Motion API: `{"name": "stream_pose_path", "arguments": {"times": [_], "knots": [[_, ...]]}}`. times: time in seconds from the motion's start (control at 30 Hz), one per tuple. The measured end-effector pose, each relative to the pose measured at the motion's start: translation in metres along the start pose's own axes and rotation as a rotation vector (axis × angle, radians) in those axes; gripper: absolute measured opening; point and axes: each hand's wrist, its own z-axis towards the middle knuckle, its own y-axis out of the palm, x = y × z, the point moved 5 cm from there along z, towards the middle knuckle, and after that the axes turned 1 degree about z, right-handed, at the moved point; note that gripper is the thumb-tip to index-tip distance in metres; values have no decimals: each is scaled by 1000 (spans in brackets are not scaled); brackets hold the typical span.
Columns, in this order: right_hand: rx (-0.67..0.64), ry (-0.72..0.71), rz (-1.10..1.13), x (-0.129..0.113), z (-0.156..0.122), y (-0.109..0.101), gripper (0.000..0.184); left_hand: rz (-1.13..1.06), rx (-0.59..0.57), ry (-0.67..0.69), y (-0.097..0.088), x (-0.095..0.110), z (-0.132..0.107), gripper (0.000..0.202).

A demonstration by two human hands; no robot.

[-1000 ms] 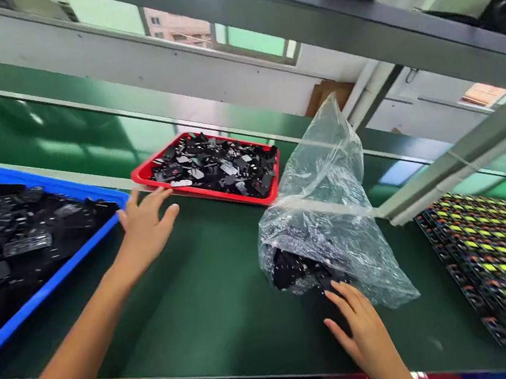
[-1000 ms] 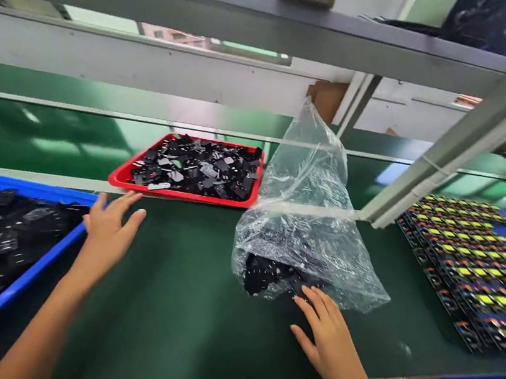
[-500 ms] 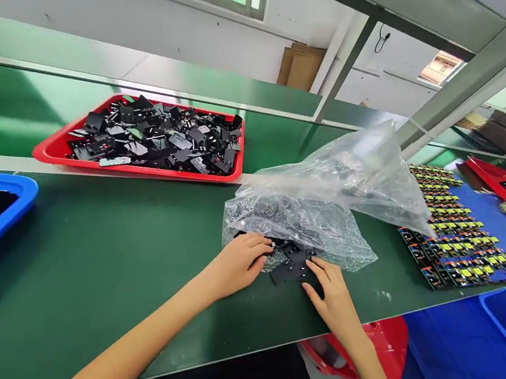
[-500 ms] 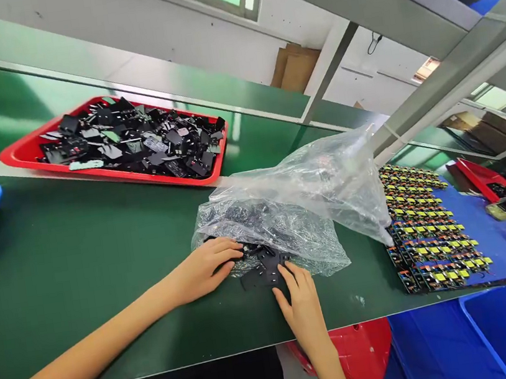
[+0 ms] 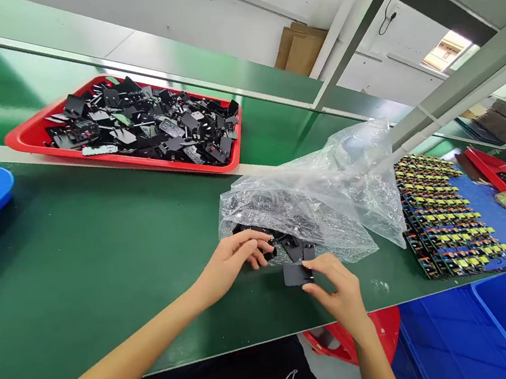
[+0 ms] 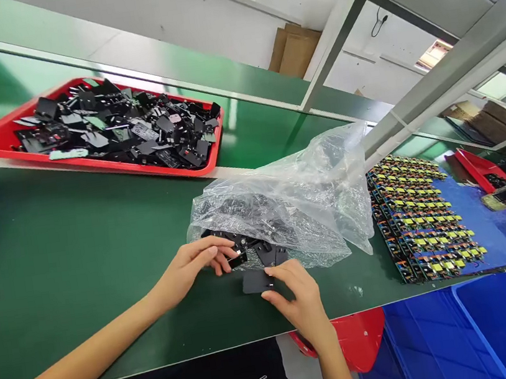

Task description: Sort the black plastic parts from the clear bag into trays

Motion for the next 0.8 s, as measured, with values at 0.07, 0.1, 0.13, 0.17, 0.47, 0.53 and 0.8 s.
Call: {"name": "stream_pose_path", "arguments": {"times": [0.07,0.1,0.13,0.17,0.47,0.53,0.8], "knots": [[-16,-100,86,-17,15,-1,27,-327,-178,-273,17,-14,-4,45],[-55,-153,112,-25,23,3,29,-462,-293,-401,28,-19,-8,52],[-109,-199,122,-32,30,8,29,-566,-398,-509,37,-22,-13,60],[-171,-226,122,-37,36,15,30,-643,-472,-585,43,-24,-17,67],[-67,231,-20,13,28,25,19,-984,-2,-440,9,-17,-6,47],[-137,229,-99,17,23,39,23,-1019,59,-368,0,-13,-3,48],[-207,110,-220,11,24,69,22,-1124,26,-215,-6,-9,2,65]]}}
